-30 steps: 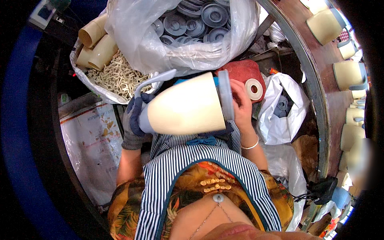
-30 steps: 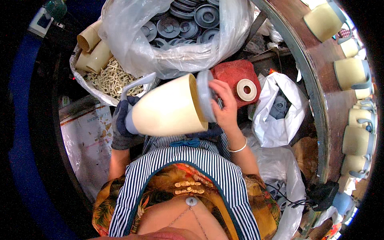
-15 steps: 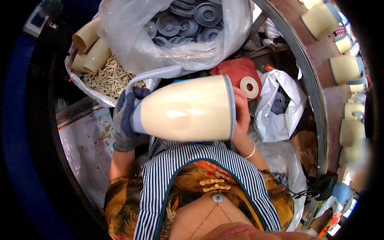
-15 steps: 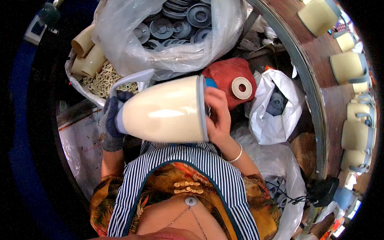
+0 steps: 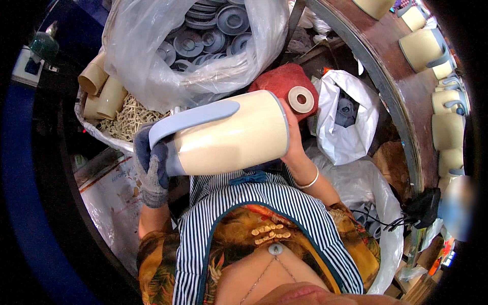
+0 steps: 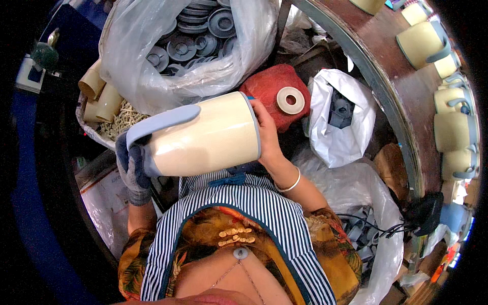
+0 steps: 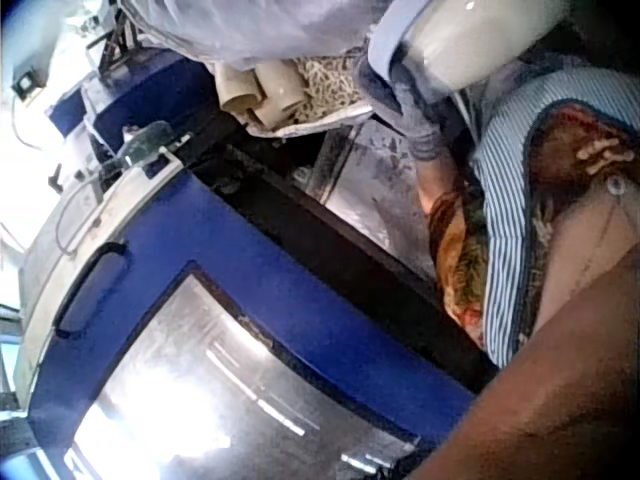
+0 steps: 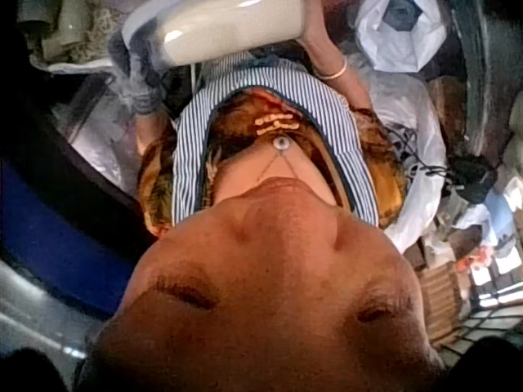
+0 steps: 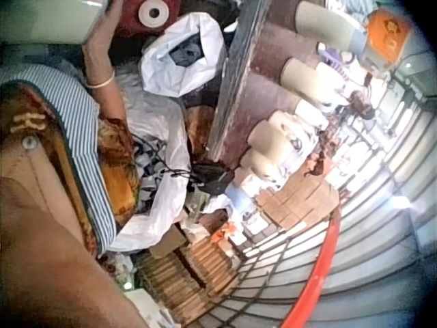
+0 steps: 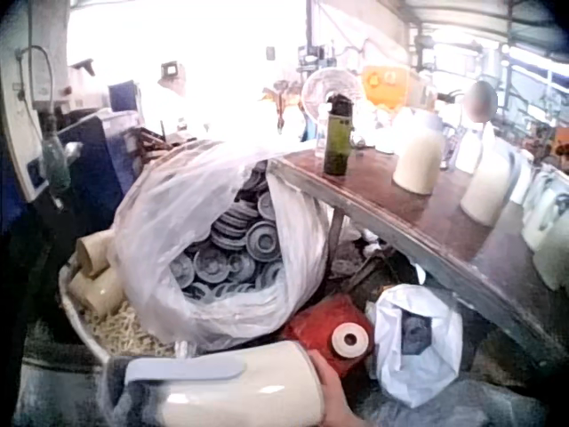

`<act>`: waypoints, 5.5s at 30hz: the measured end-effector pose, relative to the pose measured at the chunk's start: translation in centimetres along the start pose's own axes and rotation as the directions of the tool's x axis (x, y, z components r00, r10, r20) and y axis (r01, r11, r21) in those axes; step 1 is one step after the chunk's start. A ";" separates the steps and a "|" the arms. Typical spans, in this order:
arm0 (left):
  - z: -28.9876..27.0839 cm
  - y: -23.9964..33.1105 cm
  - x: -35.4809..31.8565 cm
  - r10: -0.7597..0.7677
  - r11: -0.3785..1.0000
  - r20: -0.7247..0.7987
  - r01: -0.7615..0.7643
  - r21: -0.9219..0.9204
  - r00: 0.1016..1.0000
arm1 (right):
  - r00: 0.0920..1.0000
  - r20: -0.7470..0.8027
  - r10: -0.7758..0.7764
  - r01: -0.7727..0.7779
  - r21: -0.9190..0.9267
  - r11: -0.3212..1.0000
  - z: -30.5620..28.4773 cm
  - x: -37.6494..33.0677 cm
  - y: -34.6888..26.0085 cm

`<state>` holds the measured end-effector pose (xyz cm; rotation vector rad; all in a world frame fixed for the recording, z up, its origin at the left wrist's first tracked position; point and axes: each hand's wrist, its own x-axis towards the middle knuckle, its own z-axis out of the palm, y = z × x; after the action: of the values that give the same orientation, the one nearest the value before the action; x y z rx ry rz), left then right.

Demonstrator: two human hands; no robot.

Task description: The person repeatedly picks up a beige cylindrical plastic body and a grey plastic lid from nearby bags. They align the lid with the body and press it on to assemble the unit, then place the finished item into a white bag. This process is repeated continuously.

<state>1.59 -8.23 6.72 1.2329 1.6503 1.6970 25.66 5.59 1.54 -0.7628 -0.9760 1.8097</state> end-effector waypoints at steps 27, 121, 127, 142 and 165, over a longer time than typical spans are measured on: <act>1.4 -5.9 -3.0 -0.495 0.477 0.240 0.492 -0.728 0.835 | 0.717 0.538 -0.444 0.689 -0.444 0.573 1.0 -2.6 -3.9; 8.3 -6.8 -0.4 -0.182 0.979 0.331 0.140 0.146 0.926 | 0.369 -0.833 0.413 -0.632 0.100 0.768 -37.4 -32.8 0.2; 7.3 -6.6 -1.1 -0.237 0.968 0.314 0.196 0.157 0.920 | 0.180 -0.686 0.705 -0.961 -0.277 -0.023 -32.9 -26.8 -1.0; 5.2 -8.6 0.3 -0.233 0.972 0.370 0.209 0.106 0.899 | 0.935 -0.331 0.131 -0.356 -0.864 0.357 -17.7 -9.8 -12.2; 1.6 -8.0 0.0 -0.430 0.804 0.287 0.508 -0.308 0.856 | 0.890 -0.221 -0.398 0.009 -0.866 0.500 -7.1 1.9 -0.7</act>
<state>0.97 -6.04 -1.14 0.7028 1.2887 1.4232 31.01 9.69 -1.60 -1.4695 -1.6055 0.7817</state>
